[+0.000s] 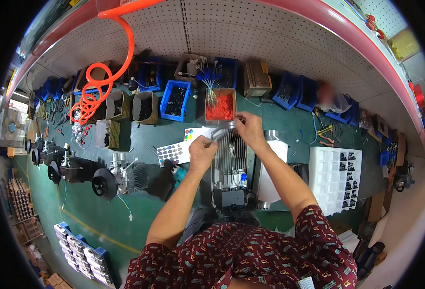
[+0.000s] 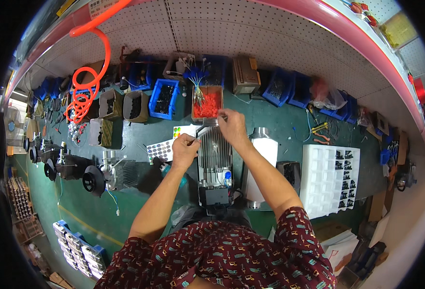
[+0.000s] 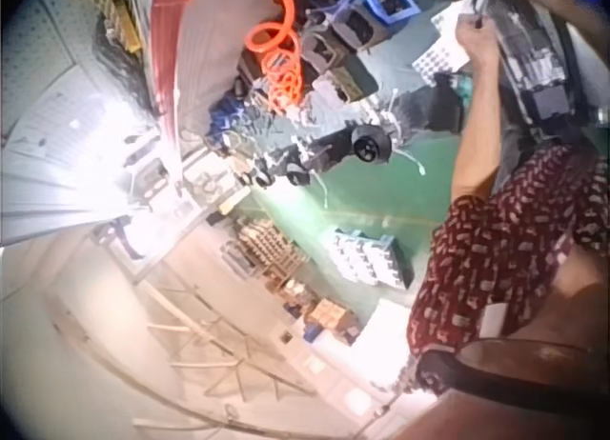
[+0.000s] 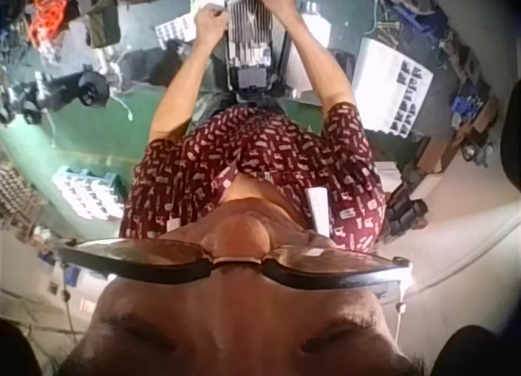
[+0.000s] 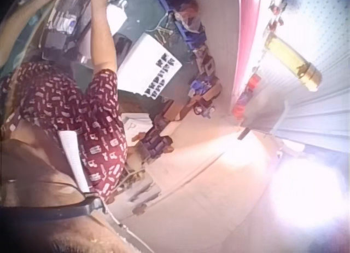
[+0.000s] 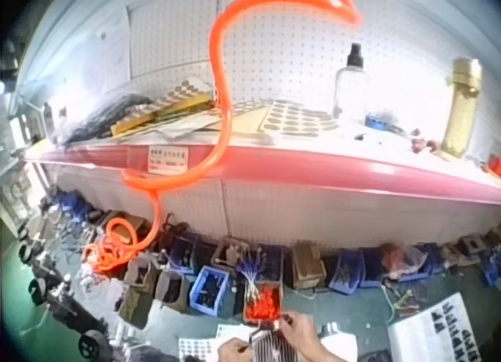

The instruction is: The person assembles a silver metal housing with an electric motor using a cordless drill to fasten screws. They then apply small circular stickers to the housing surface and handle a white plastic cover, placing it aside.

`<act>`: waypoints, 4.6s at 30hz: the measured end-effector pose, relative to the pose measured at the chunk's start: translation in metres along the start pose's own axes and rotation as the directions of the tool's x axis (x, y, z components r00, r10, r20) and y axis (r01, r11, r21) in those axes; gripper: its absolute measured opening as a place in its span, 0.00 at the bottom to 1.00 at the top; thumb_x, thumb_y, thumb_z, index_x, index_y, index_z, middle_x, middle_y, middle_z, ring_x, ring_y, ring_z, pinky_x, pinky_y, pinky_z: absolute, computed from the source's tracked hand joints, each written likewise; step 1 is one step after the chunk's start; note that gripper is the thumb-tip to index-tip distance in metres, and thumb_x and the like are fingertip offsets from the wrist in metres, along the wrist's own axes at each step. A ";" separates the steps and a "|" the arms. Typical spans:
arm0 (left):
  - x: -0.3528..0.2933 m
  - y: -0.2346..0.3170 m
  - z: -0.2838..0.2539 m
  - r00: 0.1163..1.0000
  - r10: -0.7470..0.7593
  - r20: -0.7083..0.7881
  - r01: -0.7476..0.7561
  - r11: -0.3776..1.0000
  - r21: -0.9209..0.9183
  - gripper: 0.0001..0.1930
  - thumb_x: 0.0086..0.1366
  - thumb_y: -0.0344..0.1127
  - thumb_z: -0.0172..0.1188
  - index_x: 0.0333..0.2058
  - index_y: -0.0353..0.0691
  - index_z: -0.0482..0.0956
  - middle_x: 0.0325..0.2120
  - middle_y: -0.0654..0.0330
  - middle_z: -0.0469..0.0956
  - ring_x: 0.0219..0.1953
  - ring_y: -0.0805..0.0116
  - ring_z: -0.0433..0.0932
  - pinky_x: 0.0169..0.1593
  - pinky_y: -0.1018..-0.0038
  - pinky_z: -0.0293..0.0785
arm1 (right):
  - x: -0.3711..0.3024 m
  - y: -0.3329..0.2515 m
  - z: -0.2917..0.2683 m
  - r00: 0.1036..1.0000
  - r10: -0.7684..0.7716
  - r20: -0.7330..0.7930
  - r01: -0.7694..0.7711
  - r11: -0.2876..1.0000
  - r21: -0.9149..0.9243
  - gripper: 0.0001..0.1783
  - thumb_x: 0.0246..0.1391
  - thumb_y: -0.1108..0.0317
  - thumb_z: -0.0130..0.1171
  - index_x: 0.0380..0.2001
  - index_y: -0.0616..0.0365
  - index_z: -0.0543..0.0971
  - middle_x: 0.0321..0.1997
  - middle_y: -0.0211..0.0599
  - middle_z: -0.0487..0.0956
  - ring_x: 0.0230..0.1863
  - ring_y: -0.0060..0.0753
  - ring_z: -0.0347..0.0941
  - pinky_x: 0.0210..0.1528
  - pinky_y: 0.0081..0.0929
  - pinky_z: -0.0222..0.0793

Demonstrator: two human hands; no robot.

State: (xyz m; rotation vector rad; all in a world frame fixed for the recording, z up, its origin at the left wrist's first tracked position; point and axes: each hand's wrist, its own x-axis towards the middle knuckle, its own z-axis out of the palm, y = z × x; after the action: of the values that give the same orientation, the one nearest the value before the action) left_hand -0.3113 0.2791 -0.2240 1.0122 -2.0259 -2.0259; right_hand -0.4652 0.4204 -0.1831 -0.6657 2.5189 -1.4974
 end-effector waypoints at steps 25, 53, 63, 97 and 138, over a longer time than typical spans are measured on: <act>-0.029 0.004 -0.003 0.980 0.171 -0.106 -0.164 0.984 0.066 0.13 0.63 0.34 0.69 0.40 0.32 0.78 0.22 0.62 0.78 0.25 0.78 0.73 0.30 0.76 0.70 | 0.109 0.070 0.078 0.622 0.027 0.783 0.744 0.291 -0.601 0.08 0.51 0.71 0.62 0.33 0.51 0.87 0.39 0.40 0.87 0.44 0.40 0.85 0.43 0.37 0.81; -0.100 -0.039 -0.023 0.991 0.114 -0.072 -0.119 0.990 -0.073 0.06 0.69 0.26 0.60 0.43 0.34 0.77 0.30 0.66 0.78 0.29 0.81 0.75 0.32 0.81 0.74 | 0.115 0.057 0.067 0.611 0.203 0.765 0.603 0.507 -0.616 0.06 0.49 0.69 0.66 0.33 0.48 0.85 0.41 0.34 0.87 0.49 0.35 0.82 0.59 0.43 0.58; -0.095 -0.052 -0.025 0.994 0.100 -0.043 -0.102 0.994 -0.048 0.06 0.69 0.26 0.60 0.43 0.34 0.77 0.31 0.65 0.79 0.31 0.79 0.77 0.33 0.79 0.77 | 0.122 0.072 0.068 0.477 0.102 0.873 0.688 0.574 -0.444 0.04 0.45 0.63 0.70 0.27 0.40 0.84 0.31 0.25 0.85 0.40 0.32 0.81 0.54 0.42 0.59; -0.104 0.070 0.045 0.752 0.516 0.411 -0.650 0.686 0.327 0.11 0.61 0.23 0.66 0.42 0.35 0.81 0.33 0.55 0.79 0.32 0.67 0.82 0.35 0.73 0.78 | -0.119 -0.004 -0.087 0.778 0.188 0.599 -0.589 0.548 0.594 0.14 0.55 0.74 0.69 0.44 0.65 0.79 0.35 0.36 0.84 0.33 0.23 0.80 0.37 0.21 0.77; -0.091 0.051 0.053 0.975 -0.148 0.167 0.192 0.939 -0.287 0.20 0.70 0.33 0.58 0.59 0.34 0.73 0.42 0.56 0.82 0.40 0.73 0.78 0.46 0.73 0.80 | -0.057 0.031 -0.048 0.745 0.480 0.463 -0.665 0.591 0.457 0.09 0.51 0.70 0.73 0.28 0.59 0.80 0.23 0.29 0.78 0.22 0.20 0.75 0.23 0.23 0.77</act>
State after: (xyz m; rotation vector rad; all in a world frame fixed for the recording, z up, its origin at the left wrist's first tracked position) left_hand -0.2870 0.3648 -0.1486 1.0351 -1.6604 -2.4682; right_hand -0.4400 0.4962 -0.1916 0.0656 1.6117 -1.6215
